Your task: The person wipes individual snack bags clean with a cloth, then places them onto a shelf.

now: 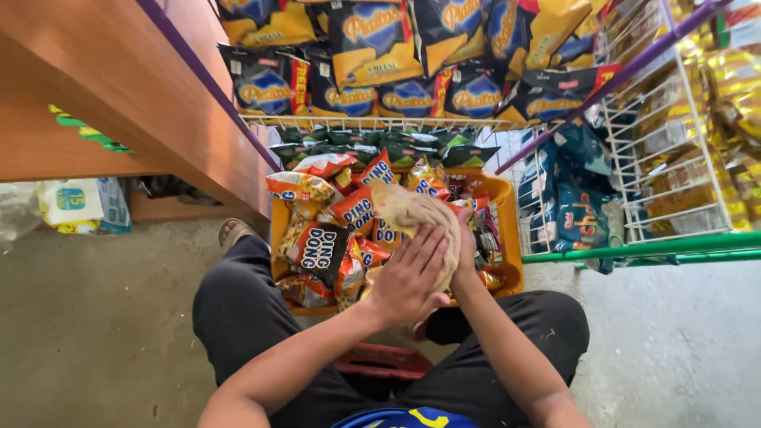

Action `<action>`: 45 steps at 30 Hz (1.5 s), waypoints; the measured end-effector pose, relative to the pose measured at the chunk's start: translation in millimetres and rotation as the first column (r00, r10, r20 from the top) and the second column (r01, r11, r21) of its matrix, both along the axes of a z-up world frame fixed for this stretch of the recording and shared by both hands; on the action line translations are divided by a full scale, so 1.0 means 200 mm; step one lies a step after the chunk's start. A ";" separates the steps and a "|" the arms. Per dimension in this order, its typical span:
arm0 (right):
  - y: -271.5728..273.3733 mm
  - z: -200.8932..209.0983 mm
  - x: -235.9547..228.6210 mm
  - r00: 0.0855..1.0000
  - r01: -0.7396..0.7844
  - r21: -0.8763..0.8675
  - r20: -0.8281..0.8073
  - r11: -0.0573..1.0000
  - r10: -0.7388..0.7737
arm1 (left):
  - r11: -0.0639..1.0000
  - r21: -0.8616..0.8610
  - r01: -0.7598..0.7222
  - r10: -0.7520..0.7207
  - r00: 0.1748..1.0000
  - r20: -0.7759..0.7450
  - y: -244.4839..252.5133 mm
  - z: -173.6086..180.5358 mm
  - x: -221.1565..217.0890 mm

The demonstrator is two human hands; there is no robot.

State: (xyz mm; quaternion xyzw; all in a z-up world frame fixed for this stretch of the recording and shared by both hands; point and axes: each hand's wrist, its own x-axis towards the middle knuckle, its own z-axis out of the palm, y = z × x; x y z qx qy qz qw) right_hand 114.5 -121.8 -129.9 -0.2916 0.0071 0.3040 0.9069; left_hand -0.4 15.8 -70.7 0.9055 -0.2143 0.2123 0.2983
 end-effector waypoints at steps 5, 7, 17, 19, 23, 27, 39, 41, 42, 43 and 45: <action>0.01 0.03 -0.09 0.983 0.170 -0.392 0.135 0.904 -0.126 | 0.996 -0.075 -0.056 0.059 0.997 0.041 0.07 0.01 0.06; 0.04 0.07 -0.16 0.962 0.242 -0.502 0.237 0.830 -0.137 | 0.992 -0.086 -0.090 0.093 0.995 0.036 0.10 0.06 0.03; -0.03 -0.01 -0.32 0.991 0.133 -0.520 0.065 0.844 -0.116 | 0.892 -0.430 -0.139 0.169 0.985 0.032 0.20 -0.03 -0.01; -0.03 0.10 -0.34 0.995 0.086 -0.529 0.003 0.845 -0.099 | 0.832 -0.525 -0.177 0.203 0.979 -0.009 0.25 -0.04 0.01; -0.09 0.26 -0.27 0.993 0.111 -0.509 0.082 0.854 -0.080 | 0.283 -0.947 -0.150 -0.049 0.984 -0.171 0.35 0.10 -0.01; -0.26 0.02 -0.08 0.958 0.281 -0.562 0.116 0.777 -0.263 | 0.244 -0.951 -0.188 -0.024 0.979 -0.200 0.41 0.23 -0.07; -0.16 -0.16 -0.20 0.976 0.166 -0.238 -0.097 0.957 -0.194 | 0.937 -0.218 -0.273 0.280 0.960 0.001 -0.08 0.13 0.26; -0.15 -0.24 -0.21 0.965 0.249 -0.253 -0.021 0.935 -0.262 | 0.925 -0.244 -0.292 0.263 0.954 -0.147 -0.08 0.01 0.23; -0.14 -0.27 -0.21 0.957 0.288 -0.257 0.055 0.922 -0.284 | 0.903 -0.244 -0.353 0.279 0.916 -0.289 -0.07 -0.05 0.22; -0.16 -0.23 -0.18 0.946 0.324 -0.255 0.073 0.911 -0.316 | 0.914 -0.253 -0.317 0.247 0.930 -0.273 -0.13 -0.06 0.20; -0.16 -0.14 -0.13 0.929 0.349 -0.652 0.144 0.673 -0.342 | 0.944 -0.213 -0.254 0.223 0.962 -0.157 -0.22 -0.09 0.14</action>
